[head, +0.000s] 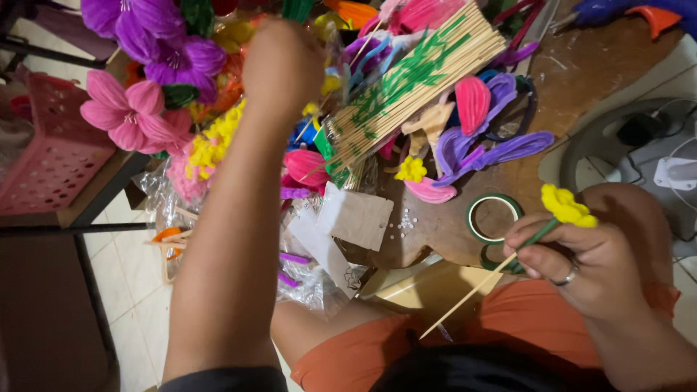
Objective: The person attaches yellow flower-shaped cutouts to wooden sticks. They wrap the sticks with green tape and use a glue gun to secure more flower heads, eventually grouping multiple flowers together.
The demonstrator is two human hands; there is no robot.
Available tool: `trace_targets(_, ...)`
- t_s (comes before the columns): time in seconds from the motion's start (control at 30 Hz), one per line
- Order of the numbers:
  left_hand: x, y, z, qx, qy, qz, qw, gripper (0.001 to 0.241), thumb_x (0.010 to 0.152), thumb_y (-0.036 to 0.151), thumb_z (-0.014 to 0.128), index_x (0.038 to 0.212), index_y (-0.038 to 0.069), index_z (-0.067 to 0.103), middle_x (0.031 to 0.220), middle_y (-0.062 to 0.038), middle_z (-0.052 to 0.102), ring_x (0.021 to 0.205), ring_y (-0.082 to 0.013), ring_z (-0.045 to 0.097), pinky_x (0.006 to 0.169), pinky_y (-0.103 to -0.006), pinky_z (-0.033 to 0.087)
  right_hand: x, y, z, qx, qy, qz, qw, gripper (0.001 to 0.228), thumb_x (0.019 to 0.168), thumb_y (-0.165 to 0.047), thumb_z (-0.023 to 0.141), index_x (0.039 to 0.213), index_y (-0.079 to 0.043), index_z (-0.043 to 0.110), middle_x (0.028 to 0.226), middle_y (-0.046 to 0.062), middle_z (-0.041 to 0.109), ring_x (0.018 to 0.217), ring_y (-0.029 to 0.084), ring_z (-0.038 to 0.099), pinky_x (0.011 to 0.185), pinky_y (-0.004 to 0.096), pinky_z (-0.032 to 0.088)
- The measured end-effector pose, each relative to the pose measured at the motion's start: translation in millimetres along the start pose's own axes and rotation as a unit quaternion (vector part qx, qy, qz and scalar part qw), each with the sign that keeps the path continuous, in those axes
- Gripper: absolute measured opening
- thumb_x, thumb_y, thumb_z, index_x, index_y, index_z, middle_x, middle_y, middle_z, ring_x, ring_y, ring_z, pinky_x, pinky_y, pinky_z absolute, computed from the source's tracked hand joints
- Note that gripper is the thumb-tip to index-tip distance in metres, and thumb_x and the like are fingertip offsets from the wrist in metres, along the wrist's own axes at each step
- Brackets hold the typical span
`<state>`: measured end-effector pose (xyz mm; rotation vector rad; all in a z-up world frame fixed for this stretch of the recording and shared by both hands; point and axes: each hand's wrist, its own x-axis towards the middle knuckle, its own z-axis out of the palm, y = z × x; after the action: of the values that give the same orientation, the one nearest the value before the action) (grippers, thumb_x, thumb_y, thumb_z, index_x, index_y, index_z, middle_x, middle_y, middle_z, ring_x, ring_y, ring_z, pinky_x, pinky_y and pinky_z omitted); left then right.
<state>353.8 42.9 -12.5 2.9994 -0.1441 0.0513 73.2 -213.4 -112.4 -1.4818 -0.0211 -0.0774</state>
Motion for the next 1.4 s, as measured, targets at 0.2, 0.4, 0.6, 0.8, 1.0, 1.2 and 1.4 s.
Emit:
trace_targets(0.2,-9,-19,-19,-0.373,-0.028,-0.09,0.923,0.017,0.083,0.024,0.067,0.067,0.017,0.063,0.052,0.005,0.046,0.045,-0.0054,0.034,0.04,-0.0231,0.027,-1,-4,5,0.045,-0.028,0.005,0.999,0.022,0.079,-0.005,0.06,0.058,-0.004,0.055,0.08,0.013,0.066,0.082,0.017,0.062,0.055,0.024,0.047)
trace_targets(0.4,-42,-17,-37,-0.477,-0.037,-0.151,0.865,0.007,0.084,0.019,0.065,0.078,0.015,0.066,0.063,0.005,0.054,0.054,-0.0057,0.044,0.043,-0.0203,0.038,-8,-3,6,0.086,0.001,0.021,0.996,0.007,0.081,0.004,0.057,0.083,0.007,0.063,0.095,0.015,0.065,0.05,0.012,0.047,0.053,0.025,0.045)
trace_targets(0.6,-93,-1,-47,-0.513,0.055,0.114,0.849,0.004,0.087,0.012,0.058,0.086,0.01,0.062,0.068,-0.003,0.063,0.058,-0.0092,0.059,0.05,-0.0212,0.049,2,0,19,0.197,-0.004,0.028,0.98,0.009,0.085,0.001,0.056,0.088,0.009,0.06,0.086,0.018,0.063,0.054,0.013,0.044,0.049,0.025,0.035)
trace_targets(0.8,-201,41,-35,-0.575,0.067,0.307,0.756,0.004,0.091,0.004,0.054,0.091,0.003,0.058,0.1,-0.014,0.061,0.097,-0.0219,0.061,0.078,-0.0307,0.058,-2,-44,43,0.105,0.023,0.038,0.994,0.008,0.085,0.001,0.057,0.086,0.006,0.063,0.087,0.017,0.063,0.047,0.01,0.043,0.045,0.024,0.034)
trace_targets(1.0,-244,54,-26,-0.577,0.055,0.343,0.739,0.006,0.093,0.009,0.05,0.09,0.004,0.054,0.105,-0.013,0.059,0.099,-0.0245,0.059,0.087,-0.0349,0.05,-17,-59,56,0.1,0.006,-0.018,0.995,0.01,0.085,-0.006,0.062,0.09,0.002,0.064,0.065,0.005,0.054,0.049,0.01,0.042,0.047,0.021,0.033)
trace_targets(1.2,-253,64,-2,-0.672,0.061,0.314,0.668,0.006,0.089,0.005,0.059,0.088,-0.001,0.058,0.103,-0.017,0.063,0.094,-0.0216,0.06,0.083,-0.0324,0.048,-17,-47,54,0.088,0.043,-0.065,0.993,0.008,0.082,0.001,0.067,0.086,0.006,0.064,0.054,0.008,0.053,0.042,0.008,0.048,0.041,0.016,0.034)
trace_targets(1.4,-258,71,-7,-0.674,0.051,0.276,0.683,0.007,0.092,0.006,0.056,0.092,0.0,0.057,0.106,-0.016,0.062,0.096,-0.02,0.06,0.081,-0.0309,0.049,-21,-57,58,0.116,0.023,-0.063,0.991,0.007,0.082,0.0,0.068,0.085,0.005,0.064,0.06,0.008,0.054,0.045,0.008,0.049,0.043,0.017,0.037)
